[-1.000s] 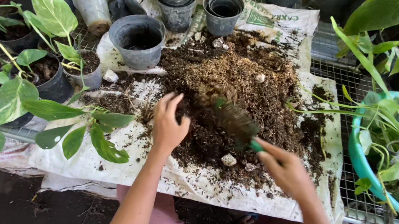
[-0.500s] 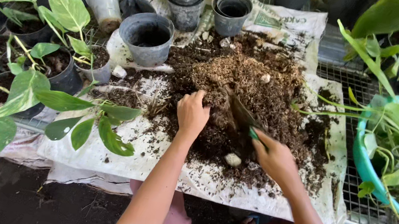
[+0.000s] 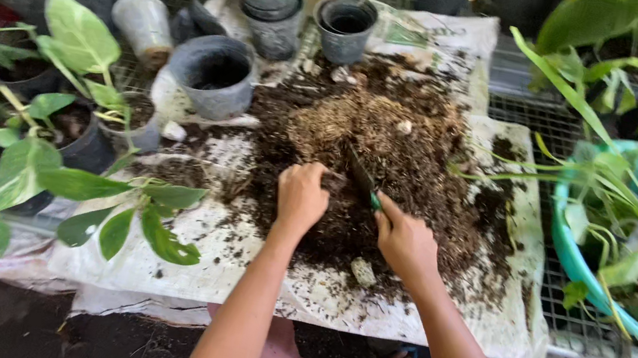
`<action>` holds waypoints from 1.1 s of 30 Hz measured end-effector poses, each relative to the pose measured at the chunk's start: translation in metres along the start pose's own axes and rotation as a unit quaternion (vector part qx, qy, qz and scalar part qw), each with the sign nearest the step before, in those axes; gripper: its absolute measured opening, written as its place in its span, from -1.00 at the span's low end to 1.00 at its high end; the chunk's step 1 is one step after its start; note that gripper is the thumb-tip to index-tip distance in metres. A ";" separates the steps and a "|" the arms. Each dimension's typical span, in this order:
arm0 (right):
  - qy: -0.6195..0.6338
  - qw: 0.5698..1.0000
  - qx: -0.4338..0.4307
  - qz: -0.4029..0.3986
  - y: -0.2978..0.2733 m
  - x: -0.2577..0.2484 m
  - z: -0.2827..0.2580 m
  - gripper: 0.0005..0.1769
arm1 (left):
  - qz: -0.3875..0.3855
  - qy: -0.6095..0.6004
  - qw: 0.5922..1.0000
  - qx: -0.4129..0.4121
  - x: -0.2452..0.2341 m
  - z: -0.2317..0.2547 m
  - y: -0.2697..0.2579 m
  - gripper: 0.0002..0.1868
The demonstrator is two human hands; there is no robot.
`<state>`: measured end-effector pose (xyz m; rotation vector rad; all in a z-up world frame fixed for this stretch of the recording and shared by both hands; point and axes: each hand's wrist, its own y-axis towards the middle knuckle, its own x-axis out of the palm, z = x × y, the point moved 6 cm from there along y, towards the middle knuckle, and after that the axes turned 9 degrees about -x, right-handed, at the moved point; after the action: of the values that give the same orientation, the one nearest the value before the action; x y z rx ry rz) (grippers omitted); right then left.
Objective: The person pots a plant by hand and using a trowel, handling the plant, soil, and a plastic pot on a work surface among other plants.
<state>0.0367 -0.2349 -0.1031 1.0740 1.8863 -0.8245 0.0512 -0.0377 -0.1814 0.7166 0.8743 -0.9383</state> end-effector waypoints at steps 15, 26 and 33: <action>0.113 0.988 -0.103 -0.009 0.006 0.026 -0.007 -0.59 | -0.083 -0.264 0.933 -0.228 -0.062 0.013 -0.014 -0.70; 0.169 0.980 0.086 0.058 -0.063 -0.092 0.069 -0.62 | -0.035 -0.175 0.977 -0.118 -0.112 0.024 -0.014 -0.44; 0.021 0.997 0.059 0.051 -0.005 -0.022 0.033 -0.61 | 0.050 -0.159 0.985 -0.040 -0.101 0.046 -0.024 -0.31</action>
<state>0.0497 -0.2726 -0.0992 1.2595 1.8197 -0.8698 0.0126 -0.0480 -0.0747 0.5185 0.5858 -0.8918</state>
